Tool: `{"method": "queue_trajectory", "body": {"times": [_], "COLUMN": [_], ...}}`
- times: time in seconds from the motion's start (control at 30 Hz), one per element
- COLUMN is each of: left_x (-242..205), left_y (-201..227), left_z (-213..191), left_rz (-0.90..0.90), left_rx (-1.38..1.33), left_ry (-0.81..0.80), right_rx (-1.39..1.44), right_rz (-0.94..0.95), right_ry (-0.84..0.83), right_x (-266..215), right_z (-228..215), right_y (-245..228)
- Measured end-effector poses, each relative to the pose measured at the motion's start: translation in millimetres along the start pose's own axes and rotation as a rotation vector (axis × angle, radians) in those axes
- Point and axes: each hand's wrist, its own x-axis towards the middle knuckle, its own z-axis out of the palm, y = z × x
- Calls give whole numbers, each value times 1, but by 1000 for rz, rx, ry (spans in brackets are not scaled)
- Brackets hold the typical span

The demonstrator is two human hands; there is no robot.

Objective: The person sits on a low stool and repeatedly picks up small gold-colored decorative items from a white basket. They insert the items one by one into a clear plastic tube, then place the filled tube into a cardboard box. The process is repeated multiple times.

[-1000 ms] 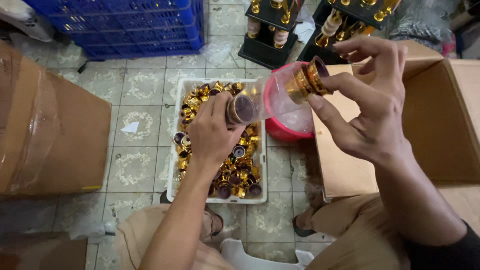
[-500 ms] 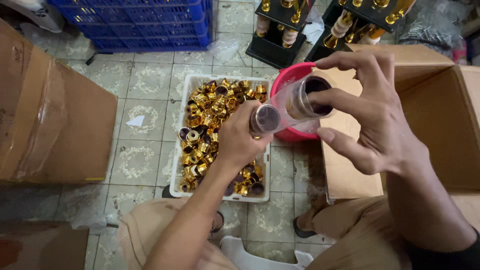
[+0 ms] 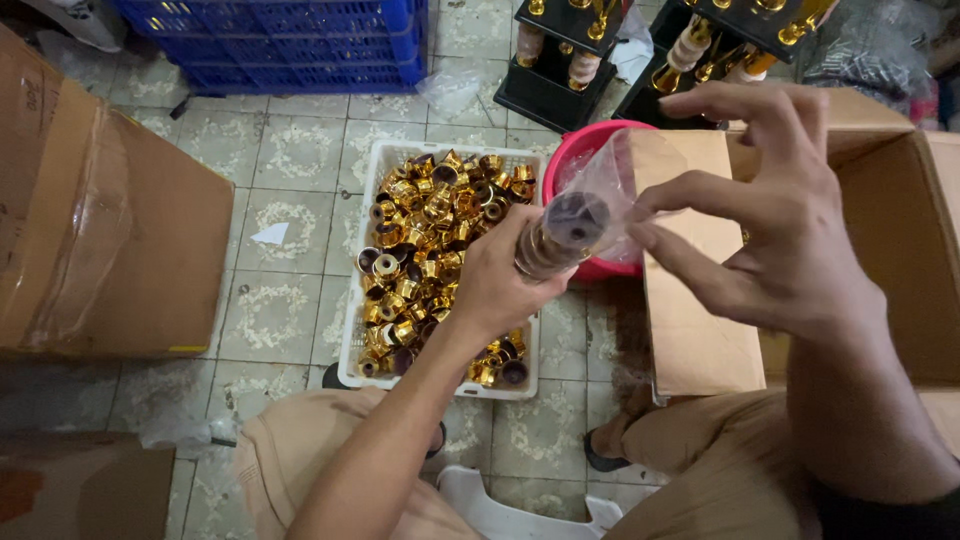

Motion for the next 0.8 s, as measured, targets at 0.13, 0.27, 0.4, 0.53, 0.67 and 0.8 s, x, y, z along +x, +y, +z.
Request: {"method": "queue_trajectory", "body": {"times": [0.13,0.27,0.4,0.53,0.67,0.8], "left_x": [0,-1,-3,-7,-10,-12], "left_y": [3,-1,-1,-2,-7,-13], "left_z": [0,3,6,7,10,15], "left_rz": [-48,-21,-57,76,124,150], "left_rx": [76,76,226,272,274,275], "left_ry": [-3,-7,48,103,75,71], "right_rx": [-30,-33,-101,-139,-116,-93], "right_rz": [-3,-19,-53,80,151,109], "right_ry": [35,49,-86,-292,-386,-405], "right_x": [-2,-3,1,1,4,1], "right_z": [0,-1,2,10,12,19], "right_y": [1,0,2,-1,-3,2]}}
